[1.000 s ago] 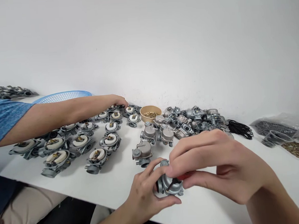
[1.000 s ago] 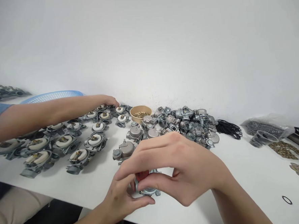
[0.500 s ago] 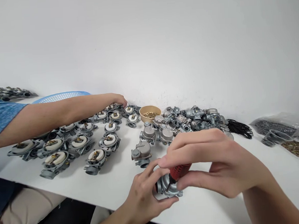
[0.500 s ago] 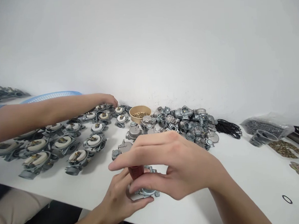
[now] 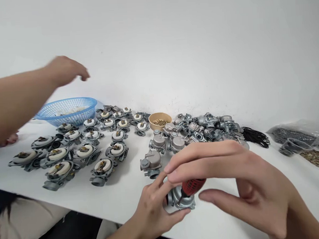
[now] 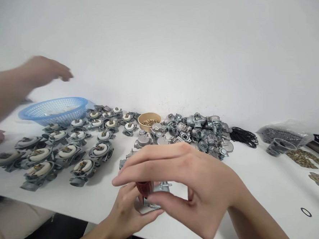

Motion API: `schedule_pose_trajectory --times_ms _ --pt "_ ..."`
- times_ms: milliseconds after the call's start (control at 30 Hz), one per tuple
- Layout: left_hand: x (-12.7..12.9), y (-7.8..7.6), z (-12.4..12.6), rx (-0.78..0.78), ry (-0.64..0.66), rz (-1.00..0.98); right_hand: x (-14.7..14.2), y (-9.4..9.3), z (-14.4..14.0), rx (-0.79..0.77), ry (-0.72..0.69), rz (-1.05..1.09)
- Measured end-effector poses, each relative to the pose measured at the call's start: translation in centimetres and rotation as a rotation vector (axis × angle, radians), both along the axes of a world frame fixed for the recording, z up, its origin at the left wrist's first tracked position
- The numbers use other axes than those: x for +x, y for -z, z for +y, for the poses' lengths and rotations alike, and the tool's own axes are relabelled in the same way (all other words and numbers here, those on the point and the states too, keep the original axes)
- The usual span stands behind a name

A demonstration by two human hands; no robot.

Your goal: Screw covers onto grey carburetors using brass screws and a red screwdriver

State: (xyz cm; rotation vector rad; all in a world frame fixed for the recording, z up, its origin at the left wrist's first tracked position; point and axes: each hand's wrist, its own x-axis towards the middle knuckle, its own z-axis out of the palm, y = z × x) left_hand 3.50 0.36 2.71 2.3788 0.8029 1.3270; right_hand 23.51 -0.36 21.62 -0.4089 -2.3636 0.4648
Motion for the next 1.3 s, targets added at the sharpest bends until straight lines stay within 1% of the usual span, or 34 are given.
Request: schedule_pose_trajectory --times_ms 67,100,200,267,367,433,500,600,700,767,833,933,1067,1133,1233,1300 --pt "-0.1 0.1 -0.1 0.014 -0.051 0.061 -0.1 -0.1 -0.2 -0.015 -0.044 0.008" --pt "-0.1 0.1 -0.2 0.008 -0.052 0.100 -0.1 -0.1 -0.3 0.000 -0.040 0.014" --pt "-0.2 0.0 -0.3 -0.024 -0.004 0.172 0.0 0.0 -0.8 0.100 0.072 -0.033" --pt "-0.2 -0.1 -0.2 -0.001 -0.003 0.167 0.0 -0.2 -1.0 0.132 0.121 -0.089" --pt "-0.2 -0.2 -0.2 0.053 -0.046 0.117 0.0 -0.4 -1.0 0.074 0.062 -0.119" --pt "-0.1 -0.1 -0.1 0.083 -0.055 0.085 0.0 -0.4 -0.8 0.028 0.023 -0.091" --pt "0.0 -0.2 0.0 0.105 -0.035 0.069 0.0 -0.2 -0.6 0.030 0.036 -0.035" --pt "0.1 -0.4 0.0 0.081 -0.029 0.074 -0.2 0.1 -0.3 0.072 0.110 0.001" --pt "0.0 -0.3 0.0 0.050 -0.023 0.074 -0.3 0.0 0.0 0.047 0.063 -0.021" --pt "-0.1 -0.1 0.1 0.058 -0.010 0.065 -0.3 0.1 0.2 0.024 0.031 0.008" --pt "-0.1 0.0 0.1 0.075 -0.027 0.065 -0.1 0.2 0.3 0.048 0.047 0.048" --pt "-0.1 -0.1 0.1 0.094 -0.046 0.064 0.1 0.2 0.3 0.071 0.078 0.033" --pt "0.1 -0.2 0.2 0.113 -0.018 0.037 0.1 0.0 0.0 -0.062 -0.006 0.027" --pt "0.1 -0.1 0.2 0.117 -0.017 0.023 0.1 0.0 0.1 -0.028 -0.021 0.055" --pt "0.2 0.2 0.2 0.123 -0.027 0.007 0.1 0.0 0.4 0.102 0.051 0.069" --pt "0.2 0.2 0.2 0.103 -0.032 0.028 0.1 -0.1 0.4 0.097 0.079 0.028"
